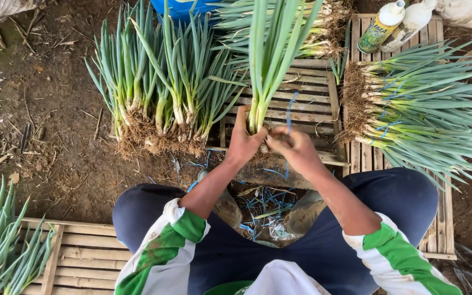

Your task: Bundling harvested green onions into uniform bunches using plastic string and tying them by hand.

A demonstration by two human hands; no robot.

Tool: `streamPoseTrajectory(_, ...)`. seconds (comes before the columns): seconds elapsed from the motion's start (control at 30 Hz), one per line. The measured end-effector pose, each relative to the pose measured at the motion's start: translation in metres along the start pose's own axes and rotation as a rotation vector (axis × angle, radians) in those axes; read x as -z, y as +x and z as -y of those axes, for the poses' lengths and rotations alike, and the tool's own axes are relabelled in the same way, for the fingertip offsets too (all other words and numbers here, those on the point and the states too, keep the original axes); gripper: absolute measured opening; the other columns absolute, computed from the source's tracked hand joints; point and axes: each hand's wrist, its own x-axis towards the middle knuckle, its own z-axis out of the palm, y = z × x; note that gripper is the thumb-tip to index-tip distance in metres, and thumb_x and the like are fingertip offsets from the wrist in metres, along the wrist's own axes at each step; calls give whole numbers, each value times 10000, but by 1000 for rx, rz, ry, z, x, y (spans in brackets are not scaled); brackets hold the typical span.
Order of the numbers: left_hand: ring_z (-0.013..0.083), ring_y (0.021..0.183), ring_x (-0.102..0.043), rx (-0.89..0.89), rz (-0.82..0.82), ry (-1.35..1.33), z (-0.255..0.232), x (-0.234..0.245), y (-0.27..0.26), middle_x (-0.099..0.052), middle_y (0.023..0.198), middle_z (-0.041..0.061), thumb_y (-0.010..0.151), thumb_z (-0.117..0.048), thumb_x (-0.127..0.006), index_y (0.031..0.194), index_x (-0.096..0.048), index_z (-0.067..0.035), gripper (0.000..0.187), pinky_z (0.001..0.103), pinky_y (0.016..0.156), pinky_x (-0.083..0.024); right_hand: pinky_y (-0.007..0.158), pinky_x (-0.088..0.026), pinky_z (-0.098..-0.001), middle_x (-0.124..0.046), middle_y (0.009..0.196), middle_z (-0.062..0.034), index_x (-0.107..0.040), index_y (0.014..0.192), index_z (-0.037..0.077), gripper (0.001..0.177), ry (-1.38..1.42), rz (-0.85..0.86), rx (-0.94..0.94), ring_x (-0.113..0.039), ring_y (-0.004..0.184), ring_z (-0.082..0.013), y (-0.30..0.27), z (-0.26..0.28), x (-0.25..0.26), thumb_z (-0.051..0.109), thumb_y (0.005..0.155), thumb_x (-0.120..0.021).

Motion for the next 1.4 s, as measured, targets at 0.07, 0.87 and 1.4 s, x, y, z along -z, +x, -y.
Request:
streamPoseTrajectory(0.07,193,762,-678,1,3,10,0,3,1,-669,923,147,929,-4,-660,1417,-429,-45,542,366,672,-557,735,-497,-328,-621,1090,-147,-638,1317,-15,402,102,-78,19,-573,898,-211,-1,18,4,255,1026,-698)
streamPoseTrajectory(0.87,278,621,-688,118,49,421,-44,53,29,-699,737,201,811,-149,-750,1047,-736,59,315,450,568,-520,597,-330,-184,-581,955,14,-652,1305,34,336,674,-83,117,-380,726,-17,99,-68,-27,296,1094,-640)
streamPoseTrajectory(1.4,-15,404,-395,281,-197,512,-154,148,48,-842,1009,114,981,-210,-727,1617,-257,28,826,122,312,-340,520,-193,-320,-195,480,19,-294,538,186,686,-259,211,-338,-127,417,-148,208,-166,-231,433,1092,-613)
